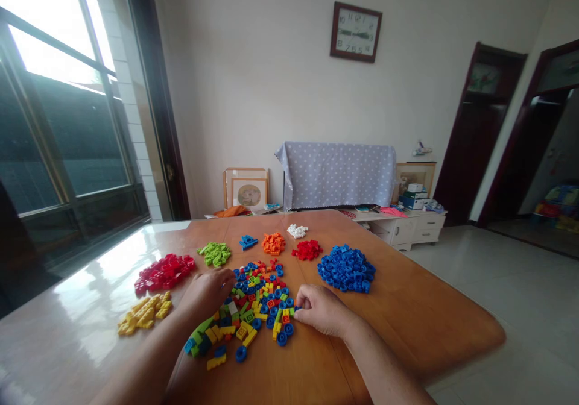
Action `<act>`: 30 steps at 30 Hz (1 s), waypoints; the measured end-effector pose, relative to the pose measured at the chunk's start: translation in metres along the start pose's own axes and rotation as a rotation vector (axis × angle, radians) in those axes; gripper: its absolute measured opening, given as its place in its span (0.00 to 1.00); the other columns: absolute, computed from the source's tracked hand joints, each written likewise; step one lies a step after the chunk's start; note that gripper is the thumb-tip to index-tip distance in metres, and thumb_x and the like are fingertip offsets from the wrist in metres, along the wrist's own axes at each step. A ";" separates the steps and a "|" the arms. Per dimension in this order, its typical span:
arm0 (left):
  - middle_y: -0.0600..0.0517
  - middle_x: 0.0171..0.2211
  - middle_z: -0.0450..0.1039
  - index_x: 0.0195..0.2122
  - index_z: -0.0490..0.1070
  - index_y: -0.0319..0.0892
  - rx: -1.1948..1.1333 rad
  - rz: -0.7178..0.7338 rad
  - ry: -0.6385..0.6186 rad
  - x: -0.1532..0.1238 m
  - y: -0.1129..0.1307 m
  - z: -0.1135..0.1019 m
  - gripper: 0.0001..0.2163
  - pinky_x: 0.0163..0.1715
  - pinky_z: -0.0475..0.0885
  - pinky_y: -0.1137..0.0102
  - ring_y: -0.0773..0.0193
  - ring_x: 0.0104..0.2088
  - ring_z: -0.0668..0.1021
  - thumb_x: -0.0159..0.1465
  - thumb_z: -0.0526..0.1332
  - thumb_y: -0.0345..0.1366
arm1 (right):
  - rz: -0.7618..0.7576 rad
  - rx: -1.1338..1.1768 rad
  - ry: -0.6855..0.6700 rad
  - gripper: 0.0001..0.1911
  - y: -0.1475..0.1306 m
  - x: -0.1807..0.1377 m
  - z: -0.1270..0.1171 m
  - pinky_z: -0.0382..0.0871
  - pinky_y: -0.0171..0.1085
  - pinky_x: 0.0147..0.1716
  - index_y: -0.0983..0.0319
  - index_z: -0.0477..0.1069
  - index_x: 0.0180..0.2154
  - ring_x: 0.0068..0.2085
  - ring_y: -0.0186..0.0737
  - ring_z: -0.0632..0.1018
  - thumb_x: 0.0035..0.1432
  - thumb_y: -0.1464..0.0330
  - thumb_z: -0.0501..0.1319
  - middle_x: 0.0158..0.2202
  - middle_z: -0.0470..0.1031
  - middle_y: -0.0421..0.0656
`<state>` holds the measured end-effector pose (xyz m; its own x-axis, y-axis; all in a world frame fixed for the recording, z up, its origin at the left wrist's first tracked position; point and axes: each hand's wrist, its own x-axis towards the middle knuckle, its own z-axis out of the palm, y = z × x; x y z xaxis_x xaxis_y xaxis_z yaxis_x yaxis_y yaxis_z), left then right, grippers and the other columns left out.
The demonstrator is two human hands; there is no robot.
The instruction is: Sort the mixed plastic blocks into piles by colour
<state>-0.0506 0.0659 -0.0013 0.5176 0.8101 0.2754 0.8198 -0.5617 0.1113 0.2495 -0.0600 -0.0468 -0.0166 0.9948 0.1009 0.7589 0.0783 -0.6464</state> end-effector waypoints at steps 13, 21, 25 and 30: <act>0.49 0.38 0.78 0.35 0.73 0.46 -0.003 -0.010 -0.014 0.000 0.005 -0.004 0.14 0.36 0.63 0.70 0.60 0.38 0.78 0.69 0.50 0.44 | 0.016 -0.084 0.207 0.07 0.020 0.010 -0.003 0.63 0.34 0.34 0.61 0.74 0.31 0.33 0.37 0.74 0.57 0.66 0.58 0.31 0.75 0.41; 0.50 0.39 0.78 0.37 0.73 0.47 -0.003 -0.005 -0.017 0.000 0.004 -0.004 0.14 0.35 0.63 0.70 0.60 0.39 0.78 0.69 0.50 0.44 | -0.016 -0.108 0.221 0.07 0.012 0.001 0.000 0.63 0.33 0.33 0.59 0.75 0.36 0.32 0.36 0.74 0.53 0.65 0.64 0.33 0.74 0.40; 0.50 0.39 0.78 0.37 0.74 0.47 -0.006 -0.028 -0.032 -0.001 0.007 -0.008 0.15 0.33 0.63 0.70 0.60 0.39 0.78 0.69 0.50 0.45 | -0.012 -0.148 0.227 0.05 0.013 0.001 -0.003 0.64 0.33 0.33 0.59 0.76 0.33 0.33 0.36 0.74 0.54 0.66 0.63 0.33 0.74 0.40; 0.50 0.39 0.78 0.35 0.73 0.47 -0.012 -0.020 -0.031 -0.001 0.006 -0.007 0.15 0.33 0.63 0.70 0.60 0.37 0.78 0.68 0.50 0.45 | 0.092 -0.218 0.377 0.13 0.036 0.011 -0.030 0.66 0.35 0.37 0.59 0.77 0.42 0.37 0.39 0.77 0.58 0.63 0.59 0.37 0.77 0.43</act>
<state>-0.0481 0.0606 0.0060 0.5083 0.8261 0.2434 0.8275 -0.5468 0.1277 0.2963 -0.0480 -0.0468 0.2655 0.9001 0.3455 0.8664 -0.0655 -0.4951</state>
